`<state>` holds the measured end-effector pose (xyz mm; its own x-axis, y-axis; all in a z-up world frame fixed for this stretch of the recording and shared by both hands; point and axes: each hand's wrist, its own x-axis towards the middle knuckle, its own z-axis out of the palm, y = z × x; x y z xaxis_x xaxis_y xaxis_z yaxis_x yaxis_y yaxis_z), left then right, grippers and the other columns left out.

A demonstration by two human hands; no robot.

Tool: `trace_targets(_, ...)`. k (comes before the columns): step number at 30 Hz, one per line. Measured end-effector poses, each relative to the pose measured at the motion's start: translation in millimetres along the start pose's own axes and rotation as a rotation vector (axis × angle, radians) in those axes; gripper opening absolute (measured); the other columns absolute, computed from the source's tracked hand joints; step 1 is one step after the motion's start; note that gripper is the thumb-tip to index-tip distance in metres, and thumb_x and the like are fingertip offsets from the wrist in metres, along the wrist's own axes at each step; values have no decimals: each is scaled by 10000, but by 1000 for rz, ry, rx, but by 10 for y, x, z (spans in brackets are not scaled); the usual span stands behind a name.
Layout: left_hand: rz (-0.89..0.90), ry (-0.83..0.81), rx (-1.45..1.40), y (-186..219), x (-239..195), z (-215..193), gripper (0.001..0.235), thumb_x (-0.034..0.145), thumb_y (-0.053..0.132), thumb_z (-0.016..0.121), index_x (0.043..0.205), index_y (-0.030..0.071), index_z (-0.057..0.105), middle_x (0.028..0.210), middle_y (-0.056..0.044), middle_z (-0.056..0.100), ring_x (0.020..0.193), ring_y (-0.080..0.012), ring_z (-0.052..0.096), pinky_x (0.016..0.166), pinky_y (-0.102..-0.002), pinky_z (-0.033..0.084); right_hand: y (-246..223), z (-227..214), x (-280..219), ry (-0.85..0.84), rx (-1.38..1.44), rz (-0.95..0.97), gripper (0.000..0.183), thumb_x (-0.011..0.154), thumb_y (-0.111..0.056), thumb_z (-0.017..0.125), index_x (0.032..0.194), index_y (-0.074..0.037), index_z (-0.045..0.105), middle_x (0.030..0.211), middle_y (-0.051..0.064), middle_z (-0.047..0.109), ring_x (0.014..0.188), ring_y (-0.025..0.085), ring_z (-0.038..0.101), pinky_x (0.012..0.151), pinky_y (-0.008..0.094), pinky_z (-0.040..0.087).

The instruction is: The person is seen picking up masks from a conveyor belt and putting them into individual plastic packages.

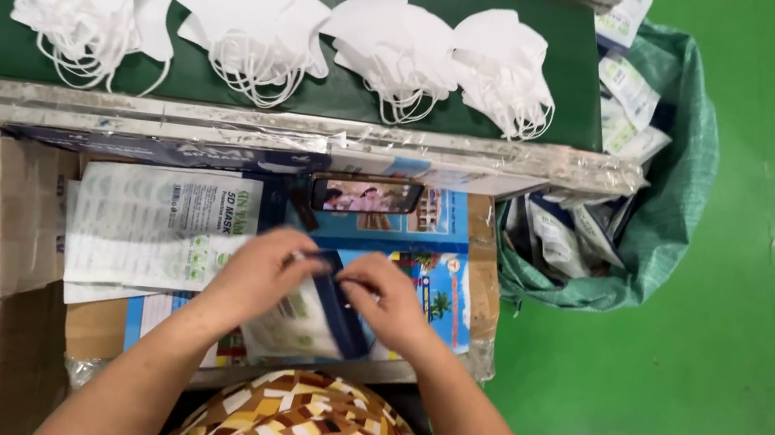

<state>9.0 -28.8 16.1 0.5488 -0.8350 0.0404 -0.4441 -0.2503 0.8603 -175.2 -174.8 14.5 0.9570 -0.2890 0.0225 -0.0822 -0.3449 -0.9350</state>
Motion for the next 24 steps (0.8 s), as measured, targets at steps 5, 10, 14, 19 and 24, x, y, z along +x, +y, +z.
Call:
trace_targets(5,63,-164,-4,275,-22,141,132,885,203,718,906,73,706,919,-91,678,900,-320,655,774,-394,503,349,74,-77,86,311,329,300,882,-145,739,1159,-98,633,1055,-4,639,864,87,605,741,245,526)
trace_targets(10,164,-170,191,258,-21,327,142,922,226,702,933,85,697,944,-72,685,901,-327,635,817,-416,484,495,32,-182,154,134,277,119,984,-144,699,1029,-35,712,880,36,677,803,117,601,704,279,507)
trace_targets(14,182,-18,-25,16,-3,452,128,965,259,690,1015,152,737,1105,-36,738,1047,-248,697,948,-391,521,754,-542,-253,192,-10,41,182,923,-125,696,1083,-39,706,999,66,676,904,195,673,783,326,568)
trace_targets(19,121,138,-34,55,-67,57,423,925,304,709,1291,99,655,1411,-134,574,1184,-308,623,1032,-414,490,763,-2295,-131,967,348,-222,307,1026,-249,622,1223,-21,567,1283,158,643,1162,291,650,1029,461,555)
trace_targets(24,-167,-24,-49,-237,-281,101,380,920,300,684,1267,145,683,1440,-97,552,1179,-271,638,983,-387,522,978,-2895,271,1141,640,-118,403,1082,-236,678,1348,46,567,1328,237,597,1216,379,616,1000,484,552)
